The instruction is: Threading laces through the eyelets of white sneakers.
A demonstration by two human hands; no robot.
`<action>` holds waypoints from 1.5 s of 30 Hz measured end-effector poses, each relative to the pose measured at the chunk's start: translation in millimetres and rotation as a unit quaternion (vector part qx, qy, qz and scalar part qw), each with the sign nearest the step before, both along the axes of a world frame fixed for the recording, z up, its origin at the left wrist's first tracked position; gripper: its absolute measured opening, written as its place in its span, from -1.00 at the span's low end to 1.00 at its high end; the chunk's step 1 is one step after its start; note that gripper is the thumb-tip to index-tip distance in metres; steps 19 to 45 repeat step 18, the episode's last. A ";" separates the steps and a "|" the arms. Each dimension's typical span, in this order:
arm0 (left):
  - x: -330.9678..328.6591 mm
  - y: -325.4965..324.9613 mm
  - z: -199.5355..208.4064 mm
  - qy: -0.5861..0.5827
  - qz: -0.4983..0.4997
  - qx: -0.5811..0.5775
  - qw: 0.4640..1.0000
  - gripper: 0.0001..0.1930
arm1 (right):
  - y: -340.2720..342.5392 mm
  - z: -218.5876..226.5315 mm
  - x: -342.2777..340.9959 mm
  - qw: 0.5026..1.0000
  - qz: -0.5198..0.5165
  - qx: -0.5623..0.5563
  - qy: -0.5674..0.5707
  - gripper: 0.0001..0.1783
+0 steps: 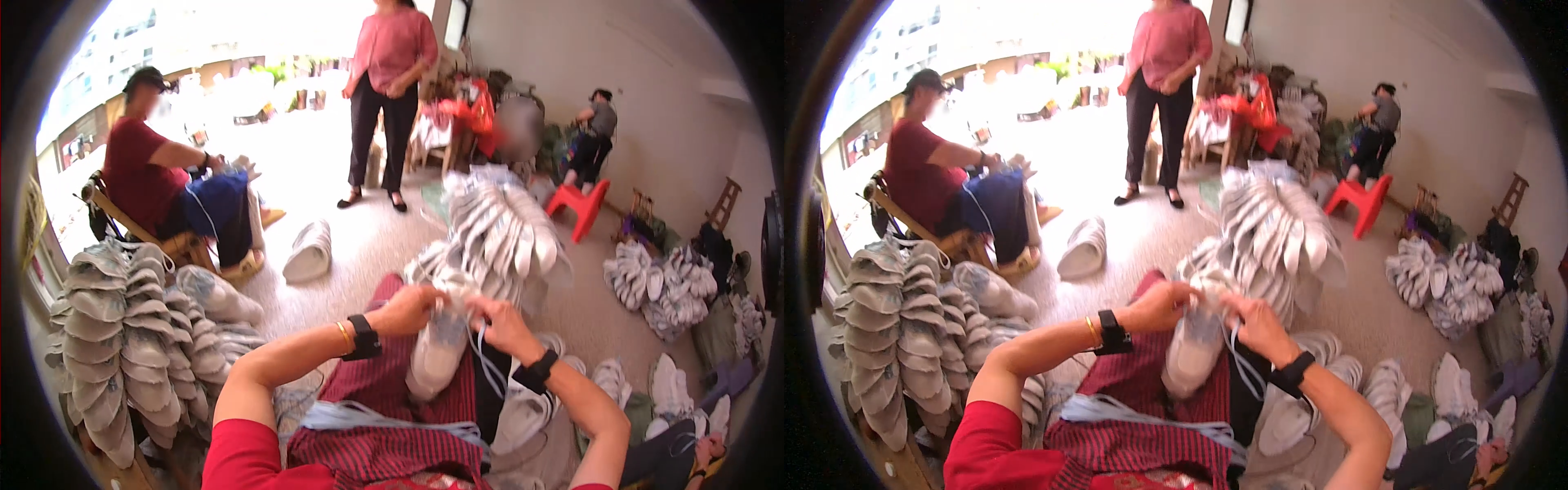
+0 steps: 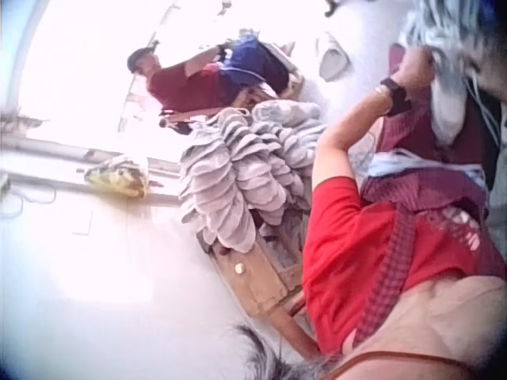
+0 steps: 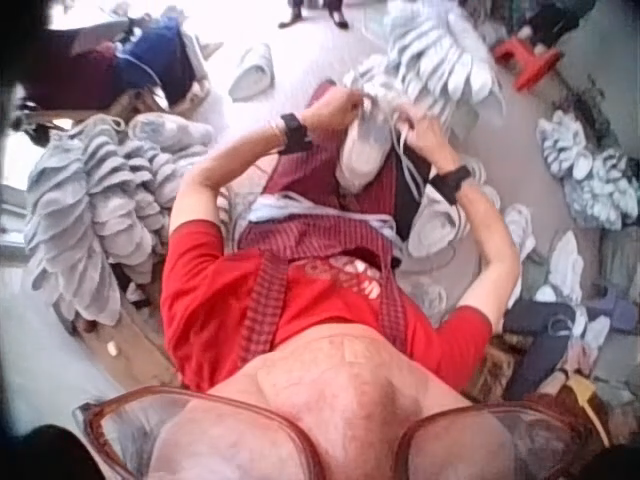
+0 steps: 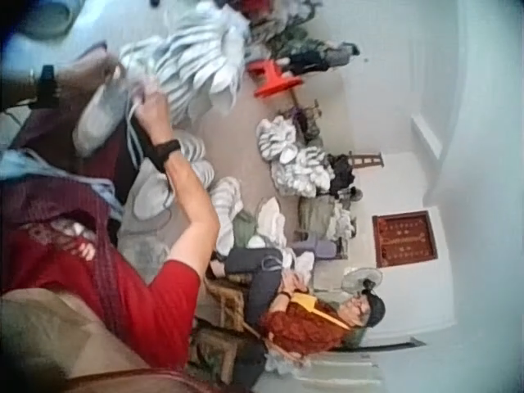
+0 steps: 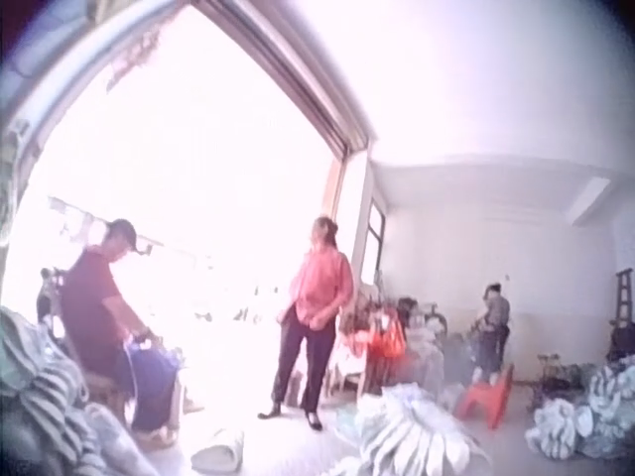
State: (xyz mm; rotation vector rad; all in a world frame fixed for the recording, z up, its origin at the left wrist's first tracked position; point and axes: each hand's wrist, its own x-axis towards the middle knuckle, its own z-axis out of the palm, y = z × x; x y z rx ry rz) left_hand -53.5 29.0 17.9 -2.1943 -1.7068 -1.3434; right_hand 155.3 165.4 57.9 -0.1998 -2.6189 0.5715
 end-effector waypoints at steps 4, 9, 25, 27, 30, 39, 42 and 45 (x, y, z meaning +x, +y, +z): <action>-14.6 3.2 28.0 0.277 -0.065 -0.105 0.953 -0.80 | -2.8 12.1 -10.4 0.961 0.019 0.267 -0.076 -0.79; -13.2 16.1 59.9 0.466 -0.150 0.005 0.872 -0.77 | 3.8 21.2 -25.8 0.911 0.089 0.385 -0.122 -0.84; 4.3 33.3 77.9 0.396 -0.002 -0.388 0.832 -0.59 | 12.1 26.7 -24.2 0.925 0.086 0.269 -0.253 -0.56; 4.3 33.3 77.9 0.396 -0.002 -0.388 0.832 -0.59 | 12.1 26.7 -24.2 0.925 0.086 0.269 -0.253 -0.56; 4.3 33.3 77.9 0.396 -0.002 -0.388 0.832 -0.59 | 12.1 26.7 -24.2 0.925 0.086 0.269 -0.253 -0.56; 4.3 33.3 77.9 0.396 -0.002 -0.388 0.832 -0.59 | 12.1 26.7 -24.2 0.925 0.086 0.269 -0.253 -0.56; 4.3 33.3 77.9 0.396 -0.002 -0.388 0.832 -0.59 | 12.1 26.7 -24.2 0.925 0.086 0.269 -0.253 -0.56; 4.3 33.3 77.9 0.396 -0.002 -0.388 0.832 -0.59 | 12.1 26.7 -24.2 0.925 0.086 0.269 -0.253 -0.56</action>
